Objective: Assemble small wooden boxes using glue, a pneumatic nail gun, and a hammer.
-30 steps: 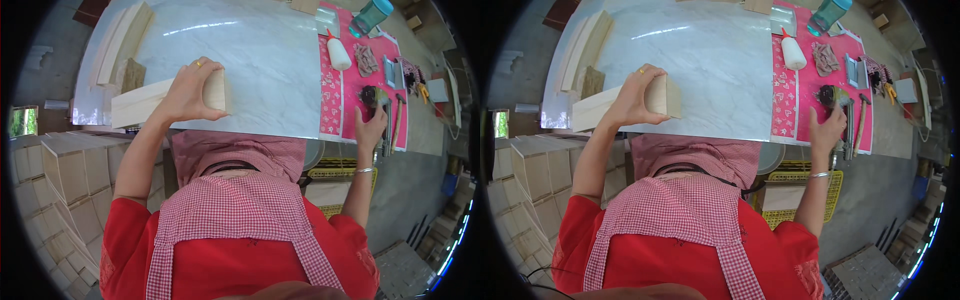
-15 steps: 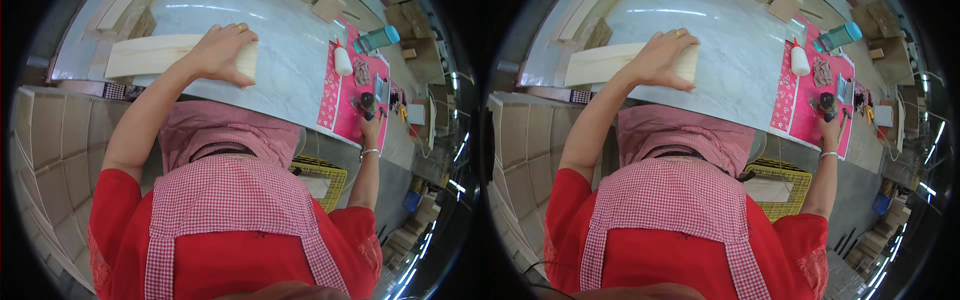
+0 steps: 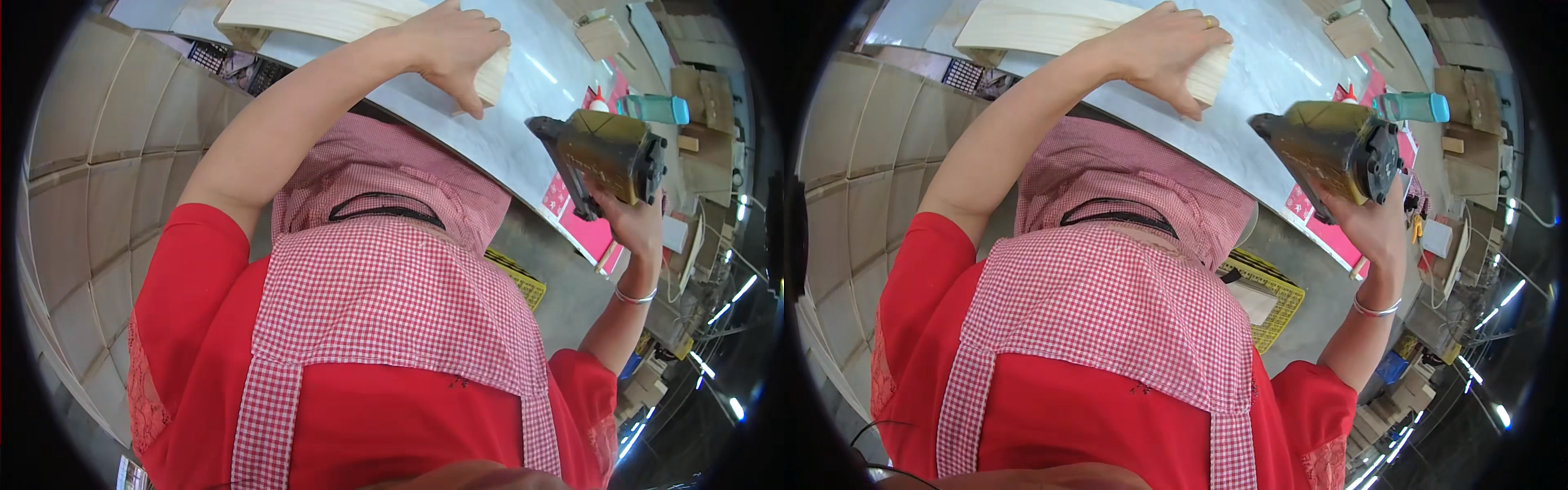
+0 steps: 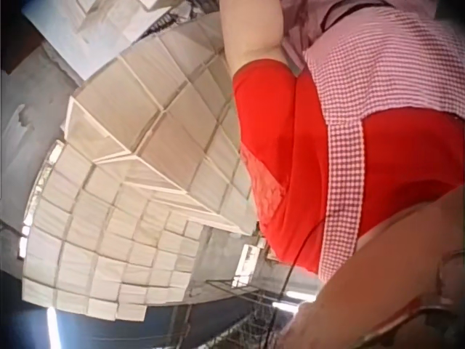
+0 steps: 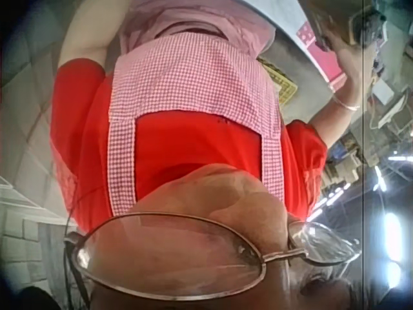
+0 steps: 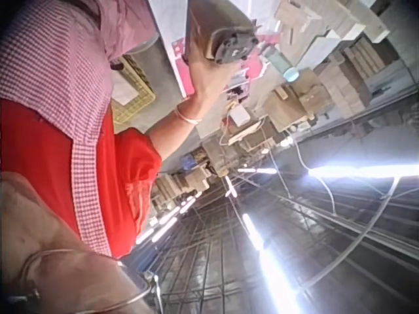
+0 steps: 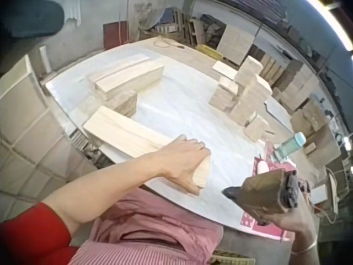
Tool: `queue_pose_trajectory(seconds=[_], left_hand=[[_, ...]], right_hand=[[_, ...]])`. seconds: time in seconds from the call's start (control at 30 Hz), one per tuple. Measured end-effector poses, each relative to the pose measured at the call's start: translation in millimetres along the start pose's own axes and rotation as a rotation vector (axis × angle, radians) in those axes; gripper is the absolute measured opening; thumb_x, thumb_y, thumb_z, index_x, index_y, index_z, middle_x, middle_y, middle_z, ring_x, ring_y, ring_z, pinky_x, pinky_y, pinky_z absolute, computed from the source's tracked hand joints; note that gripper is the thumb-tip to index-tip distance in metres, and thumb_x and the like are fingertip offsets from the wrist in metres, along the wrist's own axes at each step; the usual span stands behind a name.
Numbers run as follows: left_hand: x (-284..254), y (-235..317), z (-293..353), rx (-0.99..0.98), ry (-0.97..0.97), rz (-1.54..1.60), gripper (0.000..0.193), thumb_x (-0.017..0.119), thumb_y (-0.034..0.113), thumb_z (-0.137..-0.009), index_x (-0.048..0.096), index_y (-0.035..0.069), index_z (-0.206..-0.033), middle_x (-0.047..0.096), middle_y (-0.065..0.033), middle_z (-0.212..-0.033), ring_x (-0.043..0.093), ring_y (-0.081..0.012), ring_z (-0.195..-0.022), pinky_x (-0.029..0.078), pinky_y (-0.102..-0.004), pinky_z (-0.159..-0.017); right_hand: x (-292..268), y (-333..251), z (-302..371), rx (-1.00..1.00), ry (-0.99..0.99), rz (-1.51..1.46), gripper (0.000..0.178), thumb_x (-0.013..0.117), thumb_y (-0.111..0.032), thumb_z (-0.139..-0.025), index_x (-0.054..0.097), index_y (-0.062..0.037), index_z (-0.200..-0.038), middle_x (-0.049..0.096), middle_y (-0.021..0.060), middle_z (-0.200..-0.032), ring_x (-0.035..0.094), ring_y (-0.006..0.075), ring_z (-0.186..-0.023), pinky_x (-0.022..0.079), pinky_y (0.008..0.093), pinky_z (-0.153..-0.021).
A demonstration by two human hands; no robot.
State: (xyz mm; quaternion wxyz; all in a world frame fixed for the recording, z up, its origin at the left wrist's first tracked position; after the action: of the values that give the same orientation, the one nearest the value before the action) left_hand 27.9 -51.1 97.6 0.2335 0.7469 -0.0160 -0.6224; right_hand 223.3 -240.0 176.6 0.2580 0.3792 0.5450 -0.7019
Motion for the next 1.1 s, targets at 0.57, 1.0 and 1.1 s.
queue_pose_trajectory(seconds=[0.57,1.0,1.1], left_hand=[[12.5,-8.1,1.4,0.018,0.083,0.037,0.068,0.082,0.045,-0.060,0.060,-0.002,-0.103,0.064,-0.0205,-0.106,0.061,-0.0342,-0.106,0.043,-0.0471,-0.092],[9.9,-7.8,3.6,-0.051,0.081,-0.019,0.066,0.082,0.044,-0.061,0.060,-0.003,-0.102,0.064,-0.0210,-0.104,0.060,-0.0345,-0.104,0.043,-0.0465,-0.091],[30.8,-13.6,7.2,-0.042,0.223,-0.139,0.080,0.080,0.059,-0.058,0.065,0.001,-0.110,0.067,-0.0114,-0.106,0.056,-0.0270,-0.113,0.040,-0.0459,-0.096]], right_hand=[[18.9,-39.0,-34.3,-0.096,-0.154,0.032,0.041,0.084,-0.009,-0.078,0.064,0.0037,-0.111,0.072,0.0097,-0.106,0.067,0.0167,-0.095,0.053,0.0322,-0.085],[8.8,-40.4,-50.7,-0.214,-0.187,0.126,0.036,0.080,-0.011,-0.083,0.066,0.0012,-0.114,0.072,0.0072,-0.106,0.065,0.0154,-0.093,0.052,0.0320,-0.083],[6.5,-42.5,-61.5,-0.189,-0.137,0.088,0.036,0.081,-0.012,-0.081,0.066,0.0016,-0.112,0.072,0.0079,-0.104,0.065,0.0158,-0.092,0.052,0.0325,-0.083]])
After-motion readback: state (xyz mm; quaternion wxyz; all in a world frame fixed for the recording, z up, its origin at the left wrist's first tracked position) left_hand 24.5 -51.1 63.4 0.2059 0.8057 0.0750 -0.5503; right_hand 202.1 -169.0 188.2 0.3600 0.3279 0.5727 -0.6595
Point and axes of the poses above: each hand's wrist, its own z-axis away from the middle knuckle, its own x-axis out of the palm, y = z × x, the point moved 4 cm from there along -z, towards the middle knuckle
